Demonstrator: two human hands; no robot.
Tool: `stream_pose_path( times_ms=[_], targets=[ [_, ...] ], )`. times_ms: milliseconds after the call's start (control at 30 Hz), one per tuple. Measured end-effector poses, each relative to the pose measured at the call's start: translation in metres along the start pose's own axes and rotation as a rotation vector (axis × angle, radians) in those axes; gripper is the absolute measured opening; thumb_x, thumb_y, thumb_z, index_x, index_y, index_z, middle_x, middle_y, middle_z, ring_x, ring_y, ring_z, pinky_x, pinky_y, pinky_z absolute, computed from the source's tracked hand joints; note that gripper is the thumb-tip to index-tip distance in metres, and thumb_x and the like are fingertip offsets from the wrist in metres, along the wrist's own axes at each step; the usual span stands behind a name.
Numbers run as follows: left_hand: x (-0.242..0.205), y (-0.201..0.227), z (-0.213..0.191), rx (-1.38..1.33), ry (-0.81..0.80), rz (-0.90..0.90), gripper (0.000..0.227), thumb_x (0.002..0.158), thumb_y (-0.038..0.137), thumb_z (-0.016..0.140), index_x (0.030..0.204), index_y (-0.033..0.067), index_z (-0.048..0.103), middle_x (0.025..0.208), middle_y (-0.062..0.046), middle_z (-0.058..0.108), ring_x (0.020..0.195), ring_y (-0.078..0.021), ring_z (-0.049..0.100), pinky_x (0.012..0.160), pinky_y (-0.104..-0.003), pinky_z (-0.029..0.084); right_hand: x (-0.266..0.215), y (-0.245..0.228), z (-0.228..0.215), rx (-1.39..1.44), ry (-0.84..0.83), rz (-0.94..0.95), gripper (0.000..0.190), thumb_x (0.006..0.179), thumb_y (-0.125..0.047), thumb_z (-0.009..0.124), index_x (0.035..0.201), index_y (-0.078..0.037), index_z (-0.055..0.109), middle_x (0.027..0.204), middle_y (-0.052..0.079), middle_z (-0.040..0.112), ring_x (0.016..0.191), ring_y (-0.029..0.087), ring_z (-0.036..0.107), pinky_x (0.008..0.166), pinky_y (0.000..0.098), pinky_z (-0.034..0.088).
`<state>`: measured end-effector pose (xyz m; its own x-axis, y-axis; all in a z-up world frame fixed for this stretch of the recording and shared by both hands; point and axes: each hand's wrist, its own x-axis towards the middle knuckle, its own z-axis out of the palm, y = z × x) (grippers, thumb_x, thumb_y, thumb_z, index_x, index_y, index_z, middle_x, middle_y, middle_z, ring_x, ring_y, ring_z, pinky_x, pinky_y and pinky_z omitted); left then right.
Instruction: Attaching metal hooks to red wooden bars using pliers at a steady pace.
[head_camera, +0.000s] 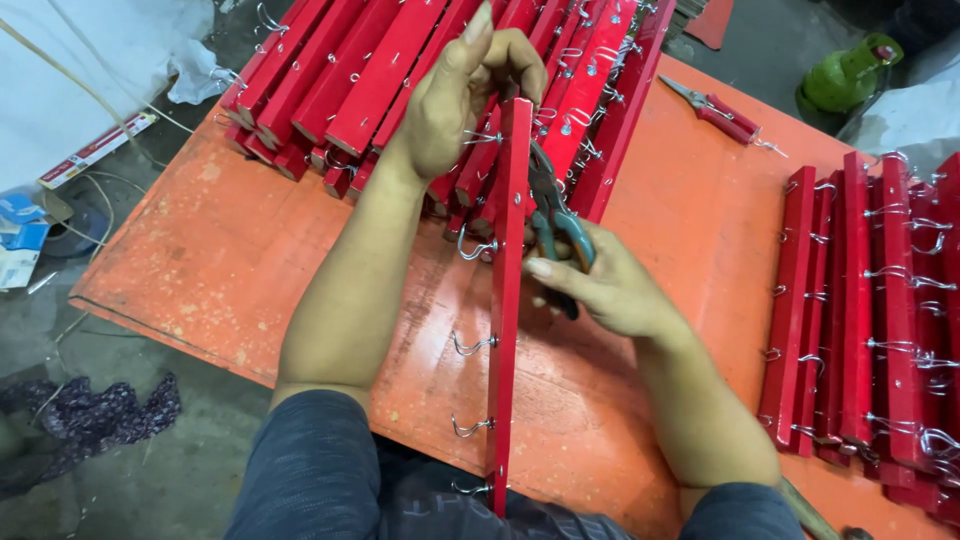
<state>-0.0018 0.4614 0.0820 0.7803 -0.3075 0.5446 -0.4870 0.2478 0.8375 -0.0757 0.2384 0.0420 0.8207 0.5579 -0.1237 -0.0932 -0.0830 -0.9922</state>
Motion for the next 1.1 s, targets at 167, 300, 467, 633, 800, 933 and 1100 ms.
stream_pose_path(
  times_ms=[167,300,467,633,800,933,1100],
  targets=[
    [0.0,-0.005,-0.001,-0.077,-0.048,0.067,0.054,0.099,0.052,0.03,0.087,0.0068,0.057,0.084,-0.004,0.055,0.076,-0.0134,0.049,0.076,-0.029,0.039,-0.008,-0.033,-0.038,-0.376,-0.142,0.009,0.026,0.097,-0.029,0.057,0.107,-0.005,0.057,0.076,0.009,0.072,0.061,0.014,0.068,0.047,0.0247,0.055],
    [0.002,-0.01,-0.001,-0.094,-0.064,0.041,0.058,0.099,0.054,0.027,0.085,0.0065,0.057,0.084,-0.005,0.056,0.08,-0.0149,0.051,0.079,-0.03,0.04,0.007,-0.046,-0.067,-0.537,-0.205,0.027,0.036,0.1,-0.035,0.049,0.104,-0.003,0.064,0.077,0.008,0.073,0.064,0.014,0.068,0.05,0.0244,0.049],
    [0.0,-0.013,0.003,-0.153,-0.091,0.072,0.059,0.099,0.056,0.029,0.093,0.005,0.057,0.088,-0.006,0.058,0.086,-0.0172,0.057,0.085,-0.03,0.044,0.019,-0.027,-0.049,-0.276,-0.088,-0.053,0.037,0.102,-0.037,0.048,0.107,-0.001,0.056,0.089,0.01,0.068,0.071,0.019,0.071,0.057,0.0277,0.058],
    [-0.001,-0.008,0.0,-0.111,-0.087,0.073,0.059,0.098,0.058,0.03,0.092,0.0046,0.056,0.088,-0.007,0.057,0.084,-0.0175,0.055,0.082,-0.031,0.044,0.028,-0.013,-0.032,-0.249,-0.034,-0.151,0.035,0.105,-0.034,0.045,0.101,-0.001,0.057,0.086,0.012,0.069,0.069,0.02,0.071,0.055,0.0265,0.056],
    [-0.001,-0.004,0.001,-0.11,-0.082,0.093,0.06,0.099,0.059,0.03,0.092,0.0051,0.057,0.088,-0.005,0.057,0.083,-0.0166,0.055,0.081,-0.03,0.046,0.023,-0.008,-0.013,-0.108,0.045,-0.055,0.038,0.102,-0.037,0.047,0.104,-0.001,0.059,0.086,0.015,0.071,0.072,0.024,0.074,0.056,0.0316,0.061],
    [-0.002,0.0,0.002,-0.102,-0.063,0.073,0.055,0.099,0.054,0.031,0.089,0.0064,0.056,0.085,-0.005,0.056,0.08,-0.0158,0.052,0.078,-0.03,0.043,0.016,-0.019,-0.014,-0.18,0.039,-0.046,0.04,0.103,-0.036,0.045,0.099,0.001,0.061,0.079,0.015,0.07,0.065,0.022,0.071,0.055,0.0303,0.06],
    [0.001,-0.006,0.006,-0.129,-0.054,0.025,0.053,0.098,0.054,0.033,0.086,0.0082,0.055,0.081,-0.003,0.054,0.075,-0.0134,0.05,0.075,-0.028,0.042,0.012,-0.025,-0.035,-0.26,-0.055,-0.024,0.036,0.105,-0.033,0.045,0.097,-0.001,0.061,0.087,0.01,0.07,0.068,0.021,0.072,0.057,0.0289,0.06]
  ],
)
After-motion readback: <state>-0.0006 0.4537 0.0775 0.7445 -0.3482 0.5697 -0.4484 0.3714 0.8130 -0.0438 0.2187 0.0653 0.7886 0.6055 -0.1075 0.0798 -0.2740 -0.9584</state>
